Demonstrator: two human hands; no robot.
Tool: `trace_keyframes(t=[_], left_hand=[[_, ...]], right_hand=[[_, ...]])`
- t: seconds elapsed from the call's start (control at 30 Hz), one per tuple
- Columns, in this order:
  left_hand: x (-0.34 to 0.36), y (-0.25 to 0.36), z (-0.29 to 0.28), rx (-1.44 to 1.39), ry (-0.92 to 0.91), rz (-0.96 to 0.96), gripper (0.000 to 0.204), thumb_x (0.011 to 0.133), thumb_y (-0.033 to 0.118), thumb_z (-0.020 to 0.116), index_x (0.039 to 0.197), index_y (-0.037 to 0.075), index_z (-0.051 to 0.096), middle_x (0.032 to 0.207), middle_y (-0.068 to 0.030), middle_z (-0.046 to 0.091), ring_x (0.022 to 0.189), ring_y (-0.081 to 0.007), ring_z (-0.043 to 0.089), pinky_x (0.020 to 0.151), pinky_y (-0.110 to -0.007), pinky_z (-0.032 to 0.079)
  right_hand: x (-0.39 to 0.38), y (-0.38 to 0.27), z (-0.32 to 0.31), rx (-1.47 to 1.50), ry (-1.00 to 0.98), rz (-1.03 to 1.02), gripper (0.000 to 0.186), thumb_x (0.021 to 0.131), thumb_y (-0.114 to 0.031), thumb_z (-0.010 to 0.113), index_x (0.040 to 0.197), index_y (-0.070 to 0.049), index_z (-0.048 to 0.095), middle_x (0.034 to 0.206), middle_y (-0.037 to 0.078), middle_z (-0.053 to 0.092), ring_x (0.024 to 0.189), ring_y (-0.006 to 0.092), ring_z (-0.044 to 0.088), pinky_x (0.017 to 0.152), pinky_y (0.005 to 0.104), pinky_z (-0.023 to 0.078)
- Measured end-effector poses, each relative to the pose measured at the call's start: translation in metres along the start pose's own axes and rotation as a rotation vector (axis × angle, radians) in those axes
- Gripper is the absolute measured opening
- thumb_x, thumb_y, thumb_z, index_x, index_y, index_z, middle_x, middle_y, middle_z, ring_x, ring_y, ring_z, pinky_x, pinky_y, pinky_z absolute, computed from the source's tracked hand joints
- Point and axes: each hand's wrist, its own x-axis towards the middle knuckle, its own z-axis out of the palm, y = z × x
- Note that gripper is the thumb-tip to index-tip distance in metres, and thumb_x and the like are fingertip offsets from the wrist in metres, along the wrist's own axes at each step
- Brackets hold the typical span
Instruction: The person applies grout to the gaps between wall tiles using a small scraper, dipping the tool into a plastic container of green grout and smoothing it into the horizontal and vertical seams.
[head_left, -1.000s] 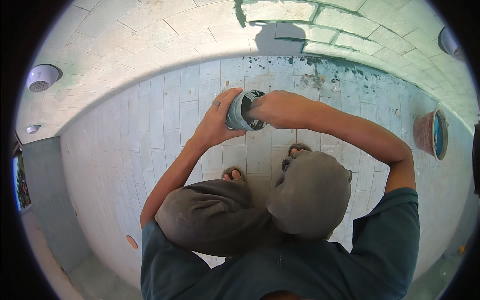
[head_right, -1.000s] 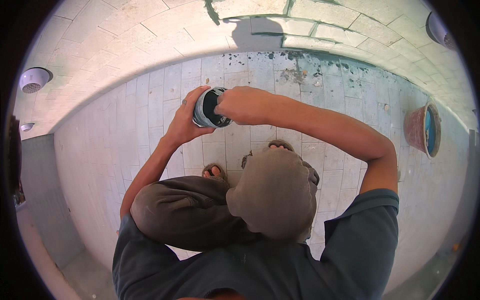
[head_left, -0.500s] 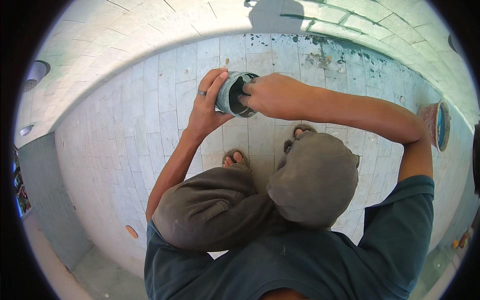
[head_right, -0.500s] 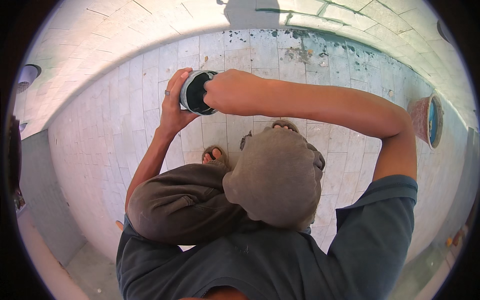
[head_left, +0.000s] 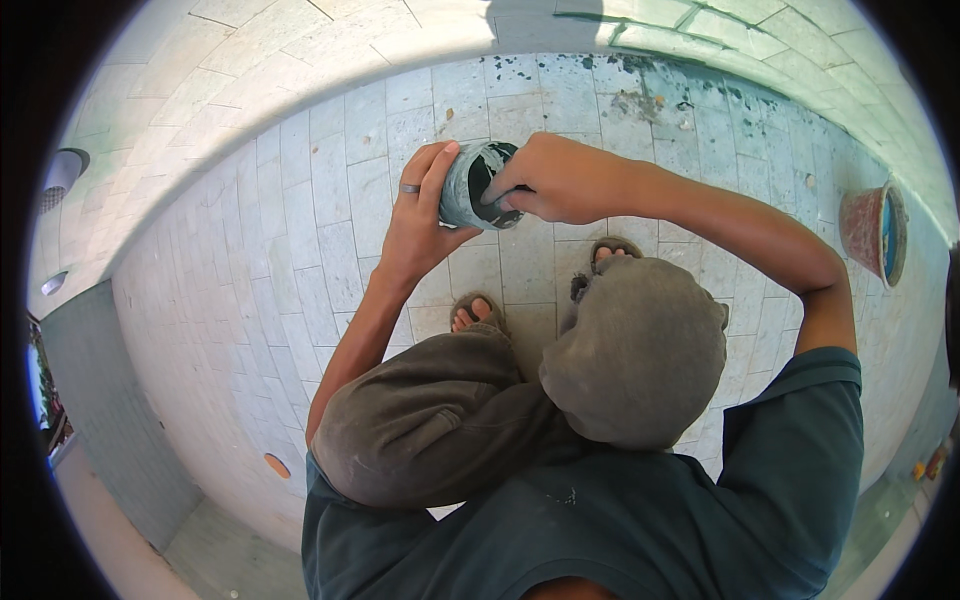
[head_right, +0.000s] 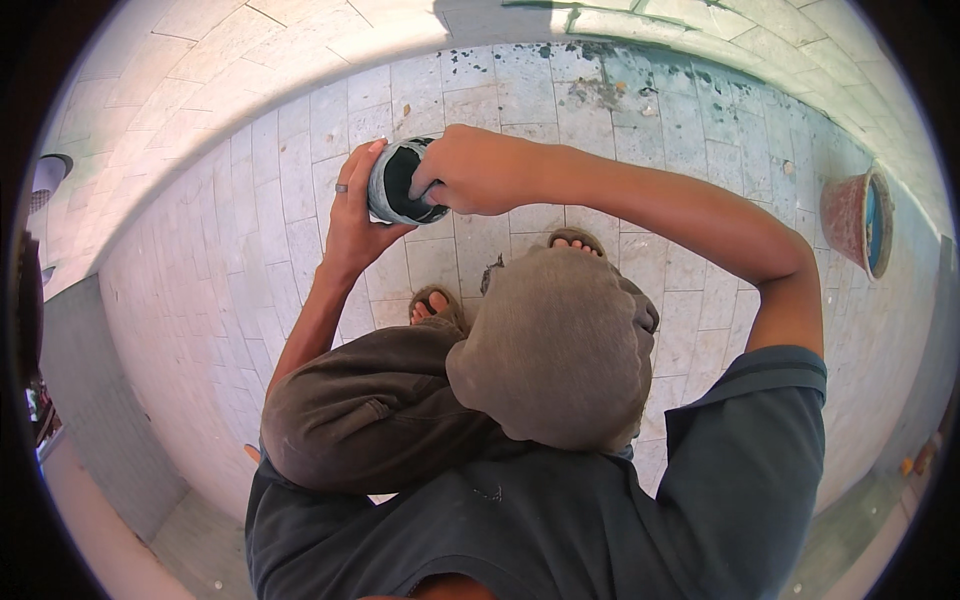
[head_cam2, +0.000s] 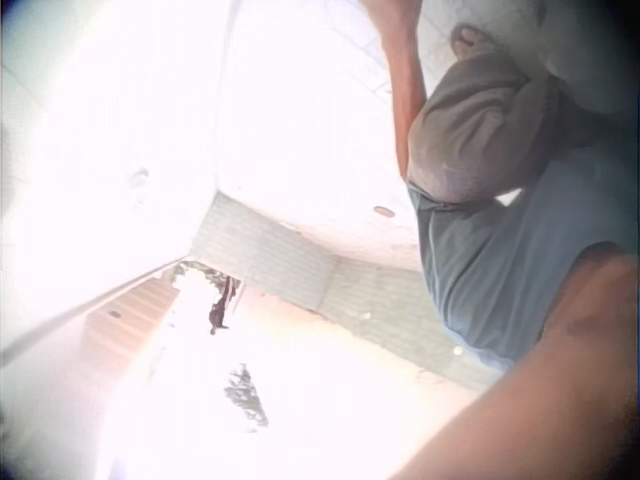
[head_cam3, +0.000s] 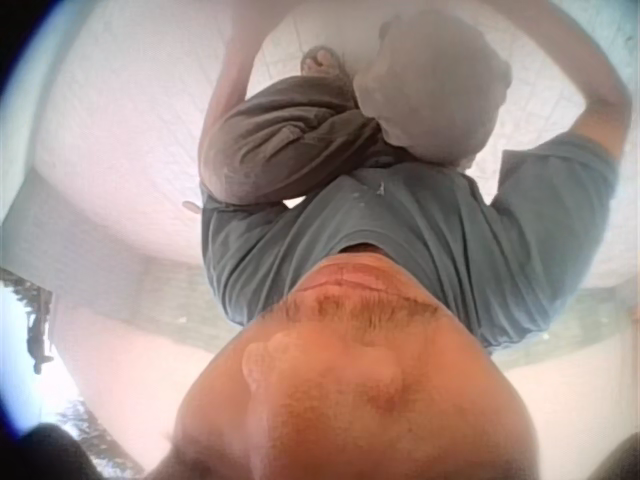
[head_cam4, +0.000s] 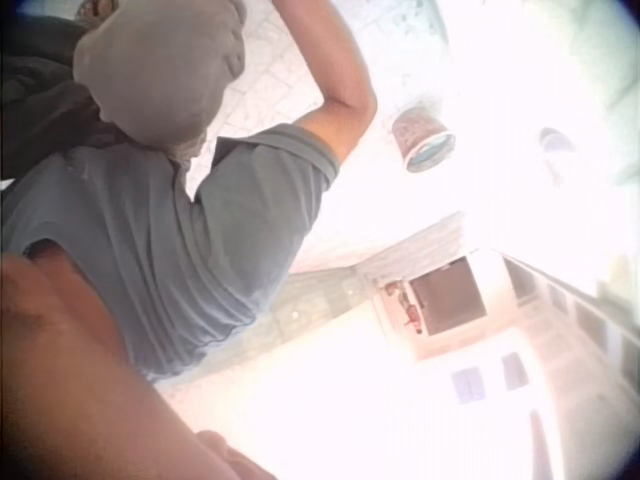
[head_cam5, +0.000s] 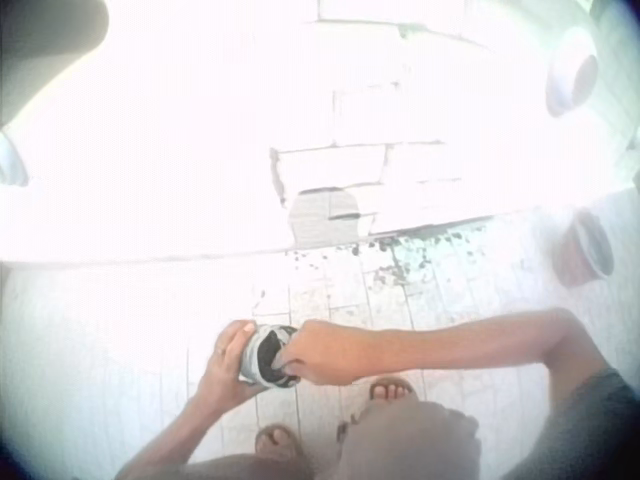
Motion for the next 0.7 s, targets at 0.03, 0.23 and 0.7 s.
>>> trace_keyframes(t=[0.03, 0.23, 0.7], left_hand=[[-0.001, 0.002, 0.001, -0.001, -0.027, -0.024, 0.109, 0.052, 0.003, 0.091, 0.146, 0.011, 0.037, 0.141, -0.0168, 0.044, 0.130, -0.0380, 0.046, 0.105, -0.045, 0.046], [-0.002, 0.002, 0.005, 0.004, -0.066, -0.280, 0.103, 0.061, 0.009, 0.090, 0.148, 0.009, 0.035, 0.141, -0.0206, 0.045, 0.128, -0.0396, 0.048, 0.104, -0.045, 0.046], [-0.032, -0.007, -0.002, -0.090, 0.011, -0.537, 0.104, 0.066, 0.020, 0.090, 0.149, 0.001, 0.030, 0.133, -0.0216, 0.055, 0.121, -0.0338, 0.057, 0.102, -0.043, 0.047]], right_hand=[[-0.002, 0.003, 0.001, 0.059, 0.010, 0.000, 0.024, 0.090, -0.010, 0.062, 0.110, -0.002, 0.073, 0.079, 0.017, 0.069, 0.069, 0.0284, 0.066, 0.068, 0.0399, 0.052], [-0.013, 0.019, 0.002, 0.578, -0.030, 0.454, 0.031, 0.091, -0.020, 0.068, 0.120, -0.009, 0.071, 0.089, 0.010, 0.071, 0.074, 0.0131, 0.063, 0.067, 0.0305, 0.050], [0.002, 0.125, 0.033, 1.156, 1.027, 0.361, 0.033, 0.093, -0.011, 0.067, 0.119, 0.004, 0.052, 0.103, 0.020, 0.071, 0.076, 0.0178, 0.071, 0.064, 0.0278, 0.057]])
